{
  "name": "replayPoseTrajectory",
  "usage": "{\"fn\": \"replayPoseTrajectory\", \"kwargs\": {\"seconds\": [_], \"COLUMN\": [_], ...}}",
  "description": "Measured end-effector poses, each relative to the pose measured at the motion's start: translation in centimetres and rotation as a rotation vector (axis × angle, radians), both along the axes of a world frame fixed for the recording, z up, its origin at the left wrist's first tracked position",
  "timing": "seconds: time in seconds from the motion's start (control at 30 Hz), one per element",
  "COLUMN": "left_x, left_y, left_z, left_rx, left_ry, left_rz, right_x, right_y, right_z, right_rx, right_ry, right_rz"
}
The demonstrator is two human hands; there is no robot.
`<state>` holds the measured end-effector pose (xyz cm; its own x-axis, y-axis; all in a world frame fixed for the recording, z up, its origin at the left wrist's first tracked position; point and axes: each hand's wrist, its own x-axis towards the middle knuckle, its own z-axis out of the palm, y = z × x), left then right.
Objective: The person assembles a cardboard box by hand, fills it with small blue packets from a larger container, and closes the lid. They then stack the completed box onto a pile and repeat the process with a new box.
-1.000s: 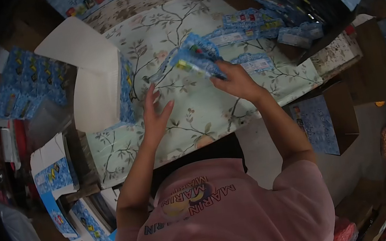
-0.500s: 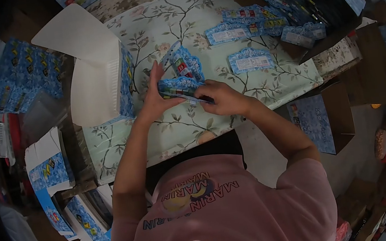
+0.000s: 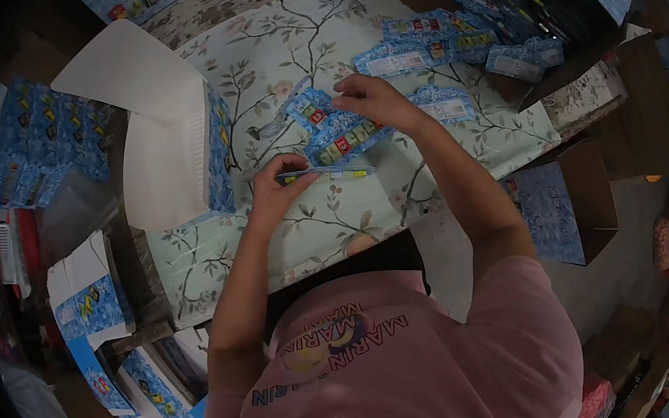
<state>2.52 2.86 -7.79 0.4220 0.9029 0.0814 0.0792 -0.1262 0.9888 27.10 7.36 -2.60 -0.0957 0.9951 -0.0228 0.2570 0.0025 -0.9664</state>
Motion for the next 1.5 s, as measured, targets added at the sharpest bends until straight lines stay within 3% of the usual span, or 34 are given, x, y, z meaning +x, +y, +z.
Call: {"fn": "replayPoseTrajectory", "kwargs": {"seconds": [0.03, 0.1, 0.17, 0.23, 0.27, 0.33, 0.37, 0.4, 0.47, 0.5, 0.53, 0.57, 0.6, 0.67, 0.7, 0.73, 0.77, 0.8, 0.87, 0.93, 1.03, 1.07, 1.1, 1.17, 1.2, 1.3, 1.37, 1.5], "left_x": [0.0, 0.2, 0.5, 0.6, 0.4, 0.1, 0.1, 0.1, -0.2, -0.4, -0.5, -0.5, -0.2, -0.2, -0.3, -0.3, -0.4, -0.4, -0.5, -0.5, -0.3, -0.2, -0.1, -0.2, -0.4, -0.4, -0.3, -0.5], "left_y": [-0.3, -0.7, -1.0, -1.1, -1.1, -1.3, -1.2, -1.2, -1.2, -1.3, -1.2, -0.9, -0.8, -0.5, -0.4, -0.3, -0.5, -0.9, -1.3, -1.4, -1.5, -2.0, -2.1, -1.9, -2.0, -1.4, -1.4, -1.4], "left_z": [0.4, 1.7, 1.9, 1.7, 1.6, 1.6, 1.6, 1.7, 1.5, 1.3, 1.2, 1.1, 0.9, 1.5, 1.7, 1.3, 0.5, -0.1, -0.1, 0.2, 1.0, 2.0, 2.5, 2.6, 2.6, 1.6, 1.4, 1.3], "left_rx": [-0.002, 0.396, 0.359, 0.322, 0.219, 0.116, 0.046, -0.022, -0.067, -0.123, -0.11, 0.234, 0.574, 0.632, 0.688, 0.697, 0.406, 0.113, 0.121, 0.139, 0.321, 0.164, 0.002, 0.016, 0.023, 0.177, 0.145, 0.114], "left_ry": [0.004, 0.102, 0.085, 0.072, 0.083, 0.098, 0.056, 0.014, 0.045, 0.077, 0.073, 0.116, 0.147, 0.163, 0.201, 0.187, 0.117, 0.054, 0.046, 0.037, 0.138, 0.098, 0.055, 0.122, 0.187, 0.18, 0.168, 0.14], "left_rz": [-0.002, 0.126, 0.152, 0.173, 0.116, 0.044, 0.026, 0.011, 0.024, 0.034, 0.029, 0.144, 0.257, 0.257, 0.279, 0.273, 0.18, 0.086, 0.088, 0.108, 0.15, 0.15, 0.148, 0.13, 0.088, 0.024, 0.018, 0.018], "right_x": [-0.1, 0.8, 0.6, -0.9, -1.2, -1.4, -1.7, -2.4, -4.2, -4.8, -5.1, -5.1, -5.0, -4.9, -4.7, -4.8, -4.6, -3.2, 2.8, 8.2, 16.1, 17.9, 18.5, 18.3, 17.7, 14.6, 11.4, 5.6], "right_y": [-0.6, -2.1, -3.7, -4.8, -4.4, -2.1, -0.6, 0.0, 1.3, 1.8, 2.2, 2.5, 2.7, 2.9, 2.6, 2.0, 1.8, 2.3, 6.6, 9.1, 12.4, 13.1, 13.4, 12.0, 11.4, 8.4, 5.9, 2.4], "right_z": [0.6, 0.8, 1.0, 0.9, 1.1, 1.5, 0.9, 0.0, -1.1, -1.1, -0.7, -0.4, -0.2, 0.0, 0.1, 0.6, 1.2, 2.7, 0.2, 1.1, -1.2, -2.1, -1.8, -2.3, -2.6, -2.1, -2.7, -0.7], "right_rx": [-0.081, -0.112, -0.148, -0.076, -0.08, -0.124, -0.008, -0.003, 0.267, 0.277, 0.262, 0.24, 0.236, -0.011, -0.01, -0.1, -0.19, -0.34, -0.107, 0.058, 0.09, 0.126, 0.147, -0.128, -0.14, 0.02, 0.149, 0.316], "right_ry": [-0.144, -0.208, -0.285, 0.138, 0.139, -0.093, -0.433, -0.433, -1.173, -1.173, -1.121, -1.071, -1.087, -0.478, -0.49, -0.321, -0.149, -0.087, -0.265, -0.871, -1.228, -1.309, -1.303, -1.131, -1.125, -1.205, -1.276, -1.233], "right_rz": [0.082, 0.121, 0.165, 0.23, 0.226, 0.112, 0.037, 0.031, -0.089, -0.095, 0.042, 0.172, 0.151, 0.574, 0.557, 0.629, 0.7, 0.596, 0.247, -0.189, -0.461, -0.538, -0.528, -0.558, -0.547, -0.347, -0.244, -0.271]}}
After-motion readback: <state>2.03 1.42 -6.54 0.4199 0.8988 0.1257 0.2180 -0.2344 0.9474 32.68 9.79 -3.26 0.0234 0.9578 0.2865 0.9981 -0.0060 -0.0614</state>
